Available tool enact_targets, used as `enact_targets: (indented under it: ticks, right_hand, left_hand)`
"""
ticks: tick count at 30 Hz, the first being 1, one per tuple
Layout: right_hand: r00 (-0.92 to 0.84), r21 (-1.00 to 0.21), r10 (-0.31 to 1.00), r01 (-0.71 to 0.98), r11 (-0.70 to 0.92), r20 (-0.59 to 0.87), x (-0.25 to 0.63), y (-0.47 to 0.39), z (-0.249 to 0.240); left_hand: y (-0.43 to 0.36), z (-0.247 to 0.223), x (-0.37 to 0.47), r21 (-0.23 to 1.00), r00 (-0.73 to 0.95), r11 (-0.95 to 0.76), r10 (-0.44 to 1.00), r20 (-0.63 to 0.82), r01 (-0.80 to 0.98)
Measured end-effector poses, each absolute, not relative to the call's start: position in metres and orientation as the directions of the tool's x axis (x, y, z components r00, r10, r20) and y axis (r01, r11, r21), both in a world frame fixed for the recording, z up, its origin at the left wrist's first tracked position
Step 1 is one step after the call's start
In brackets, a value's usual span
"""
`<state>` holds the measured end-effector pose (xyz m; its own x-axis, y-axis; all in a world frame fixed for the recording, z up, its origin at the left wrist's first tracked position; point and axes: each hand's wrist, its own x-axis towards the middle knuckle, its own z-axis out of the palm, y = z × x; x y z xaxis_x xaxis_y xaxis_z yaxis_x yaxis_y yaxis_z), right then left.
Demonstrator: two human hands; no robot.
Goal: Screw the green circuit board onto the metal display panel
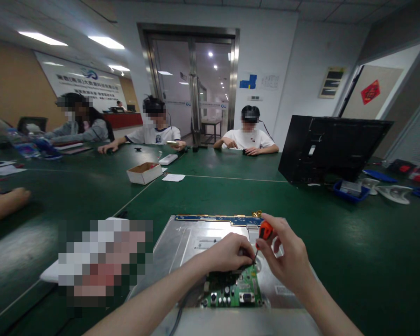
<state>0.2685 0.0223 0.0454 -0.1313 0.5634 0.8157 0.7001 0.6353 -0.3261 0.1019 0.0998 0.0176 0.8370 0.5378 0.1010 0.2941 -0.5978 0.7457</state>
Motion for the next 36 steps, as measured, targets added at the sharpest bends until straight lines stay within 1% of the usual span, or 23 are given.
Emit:
enact_targets:
  ticks: [5,7,12,18,23,36]
  right_hand:
    - [-0.093,-0.38,0.603,0.698,0.607,0.792,0.2679,0.0223,0.0447]
    - [-0.081,-0.374,0.589,0.701,0.607,0.804,0.2685,0.0237,0.0439]
    - [-0.109,-0.312,0.533,0.706,0.636,0.839,0.27,0.0266,0.0425]
    - [-0.123,-0.34,0.567,0.691,0.638,0.814,0.2682,0.024,0.0456]
    - [-0.086,-0.383,0.59,0.684,0.621,0.803,0.2663,0.0225,0.0476]
    - [-0.056,-0.344,0.535,0.708,0.616,0.843,0.2692,0.0258,0.0417]
  left_hand:
    - [0.0989,0.0179,0.1016,0.746,0.831,-0.593,0.548,0.099,0.303]
    - [0.0993,0.0173,0.1015,0.748,0.831,-0.592,0.548,0.1,0.3]
    - [0.1019,0.0151,0.1021,0.758,0.839,-0.591,0.534,0.11,0.276]
    - [0.102,0.0155,0.1021,0.756,0.841,-0.591,0.532,0.102,0.282]
    - [0.1,0.0158,0.1014,0.756,0.826,-0.582,0.554,0.099,0.3]
    - [0.1013,0.0152,0.1018,0.751,0.835,-0.593,0.54,0.103,0.291]
